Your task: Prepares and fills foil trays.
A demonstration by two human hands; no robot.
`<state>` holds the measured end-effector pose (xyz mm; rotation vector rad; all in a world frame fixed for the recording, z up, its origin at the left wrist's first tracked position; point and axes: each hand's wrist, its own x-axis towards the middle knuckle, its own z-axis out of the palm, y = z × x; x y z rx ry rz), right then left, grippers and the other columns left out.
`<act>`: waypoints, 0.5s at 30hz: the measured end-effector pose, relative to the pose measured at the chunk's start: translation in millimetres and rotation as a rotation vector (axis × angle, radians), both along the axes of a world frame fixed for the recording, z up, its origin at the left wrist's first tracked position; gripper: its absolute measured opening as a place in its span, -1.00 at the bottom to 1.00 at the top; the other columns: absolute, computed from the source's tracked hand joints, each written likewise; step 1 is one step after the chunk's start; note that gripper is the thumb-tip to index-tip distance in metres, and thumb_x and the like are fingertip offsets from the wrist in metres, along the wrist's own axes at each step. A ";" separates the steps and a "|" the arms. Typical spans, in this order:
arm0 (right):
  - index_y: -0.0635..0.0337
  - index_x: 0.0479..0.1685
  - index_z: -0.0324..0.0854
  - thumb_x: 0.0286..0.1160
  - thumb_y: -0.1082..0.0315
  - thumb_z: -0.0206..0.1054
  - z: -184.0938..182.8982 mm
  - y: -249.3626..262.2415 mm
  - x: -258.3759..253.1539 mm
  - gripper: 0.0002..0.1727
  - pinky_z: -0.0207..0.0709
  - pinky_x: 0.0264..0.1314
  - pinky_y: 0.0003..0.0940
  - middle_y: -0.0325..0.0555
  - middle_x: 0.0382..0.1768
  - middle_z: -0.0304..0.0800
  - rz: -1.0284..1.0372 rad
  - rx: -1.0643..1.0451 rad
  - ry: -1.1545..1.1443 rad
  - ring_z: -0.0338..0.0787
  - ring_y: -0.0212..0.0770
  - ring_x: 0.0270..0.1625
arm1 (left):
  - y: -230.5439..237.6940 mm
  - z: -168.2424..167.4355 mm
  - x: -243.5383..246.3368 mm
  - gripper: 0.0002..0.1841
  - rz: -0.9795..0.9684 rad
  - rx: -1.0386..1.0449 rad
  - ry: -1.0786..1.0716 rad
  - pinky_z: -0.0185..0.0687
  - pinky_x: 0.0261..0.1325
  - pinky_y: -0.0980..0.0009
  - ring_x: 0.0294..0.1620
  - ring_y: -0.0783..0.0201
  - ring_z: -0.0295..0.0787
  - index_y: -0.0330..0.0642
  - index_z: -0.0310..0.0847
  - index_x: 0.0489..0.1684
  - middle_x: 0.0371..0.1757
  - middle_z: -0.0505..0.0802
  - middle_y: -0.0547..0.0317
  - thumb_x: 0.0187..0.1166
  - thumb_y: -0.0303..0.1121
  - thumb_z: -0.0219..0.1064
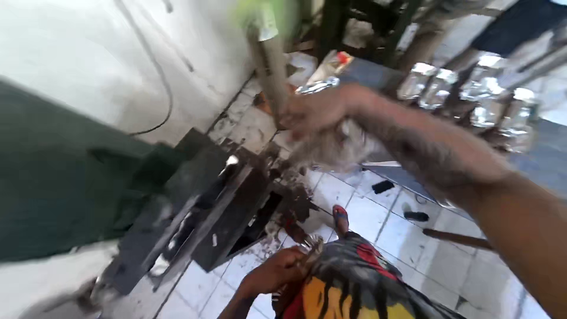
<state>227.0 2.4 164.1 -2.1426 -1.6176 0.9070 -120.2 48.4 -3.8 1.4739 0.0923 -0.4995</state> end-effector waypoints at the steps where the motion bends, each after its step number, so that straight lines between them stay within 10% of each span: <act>1: 0.01 0.61 0.47 0.49 0.15 0.53 13.2 -36.4 -22.6 -0.34 0.46 0.55 0.13 0.02 0.49 0.63 -0.162 -0.233 0.043 0.65 0.06 0.48 | 1.0 9.0 23.7 -0.72 0.039 0.084 0.047 0.69 0.08 0.37 -0.11 0.42 0.72 -0.34 0.73 0.02 -0.06 0.80 0.13 0.62 -0.29 0.30; 6: 0.13 0.80 0.22 0.28 -0.13 0.60 -225.6 -249.3 0.5 0.06 0.31 0.53 0.53 0.30 0.69 0.34 -0.117 -0.244 0.184 0.34 0.40 0.70 | 0.3 36.8 201.4 -0.57 -0.063 0.706 0.083 0.59 0.44 0.02 0.33 -0.01 0.70 -0.37 0.52 0.47 0.39 0.68 -0.25 0.75 -0.29 0.20; 9: 0.08 0.82 0.19 0.26 -0.24 0.54 -317.9 -319.6 -25.0 0.10 0.02 0.74 0.47 0.19 0.78 0.24 -0.436 -0.445 0.164 0.23 0.29 0.79 | -3.2 11.2 317.1 -0.68 -0.315 1.000 -0.058 0.64 0.28 -0.12 0.14 -0.14 0.75 -0.38 0.71 0.06 0.14 0.75 -0.27 0.80 -0.25 0.19; 15: 0.04 0.71 0.35 0.23 -0.41 0.43 -374.8 -340.9 -26.8 0.04 0.38 0.59 0.28 0.09 0.64 0.47 -0.567 -0.476 0.153 0.49 0.21 0.62 | 0.3 -37.0 451.6 -0.63 -0.731 1.195 -0.109 0.55 0.41 -0.17 0.31 -0.20 0.68 -0.37 0.72 0.13 0.23 0.71 -0.32 0.77 -0.19 0.21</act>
